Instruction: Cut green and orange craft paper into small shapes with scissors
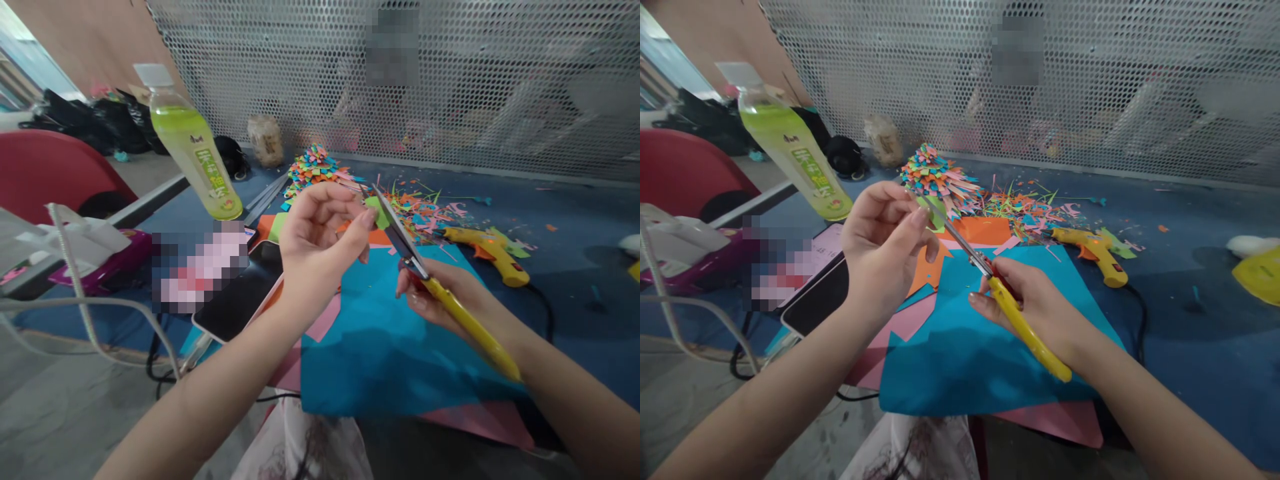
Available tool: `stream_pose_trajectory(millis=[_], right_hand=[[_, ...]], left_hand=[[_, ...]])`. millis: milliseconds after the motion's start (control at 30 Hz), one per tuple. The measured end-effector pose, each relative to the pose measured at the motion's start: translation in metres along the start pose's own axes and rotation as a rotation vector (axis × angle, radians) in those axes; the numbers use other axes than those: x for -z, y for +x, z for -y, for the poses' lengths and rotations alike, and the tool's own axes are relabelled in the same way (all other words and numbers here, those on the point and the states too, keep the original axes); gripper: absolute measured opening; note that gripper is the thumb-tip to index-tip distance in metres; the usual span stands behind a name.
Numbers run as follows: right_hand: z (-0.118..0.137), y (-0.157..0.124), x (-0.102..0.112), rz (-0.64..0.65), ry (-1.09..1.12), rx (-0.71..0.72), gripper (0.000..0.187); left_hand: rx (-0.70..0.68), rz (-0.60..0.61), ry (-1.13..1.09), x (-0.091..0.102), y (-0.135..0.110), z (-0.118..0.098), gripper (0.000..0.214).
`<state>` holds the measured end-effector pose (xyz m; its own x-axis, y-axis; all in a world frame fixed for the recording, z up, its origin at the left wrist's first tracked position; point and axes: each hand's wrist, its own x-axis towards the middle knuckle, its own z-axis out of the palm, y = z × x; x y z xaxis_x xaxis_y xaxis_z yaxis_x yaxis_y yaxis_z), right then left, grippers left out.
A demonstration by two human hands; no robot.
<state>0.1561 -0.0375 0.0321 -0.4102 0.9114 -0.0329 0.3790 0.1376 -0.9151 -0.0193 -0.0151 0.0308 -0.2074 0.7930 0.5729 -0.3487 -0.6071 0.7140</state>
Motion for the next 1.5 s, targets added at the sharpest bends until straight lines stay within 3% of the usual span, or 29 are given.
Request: stream_pose_trajectory(millis=[233,600,1500], right_hand=[[-0.0018,0.0008,0.0007,0.029,0.014,0.021,0.019],[-0.0004,-0.0007,0.0011,0.027,0.016,0.023,0.025],[0.0017,-0.0001,0.0000,0.046,-0.014,-0.040,0.027]], left_hand=[[0.017,0.034,-0.010,-0.0016,-0.0028,0.0000,0.023],[0.031,0.042,-0.008,-0.0018,-0.0031,0.0010,0.024],[0.033,-0.064,-0.025,-0.0002,0.0035,-0.0018,0.023]])
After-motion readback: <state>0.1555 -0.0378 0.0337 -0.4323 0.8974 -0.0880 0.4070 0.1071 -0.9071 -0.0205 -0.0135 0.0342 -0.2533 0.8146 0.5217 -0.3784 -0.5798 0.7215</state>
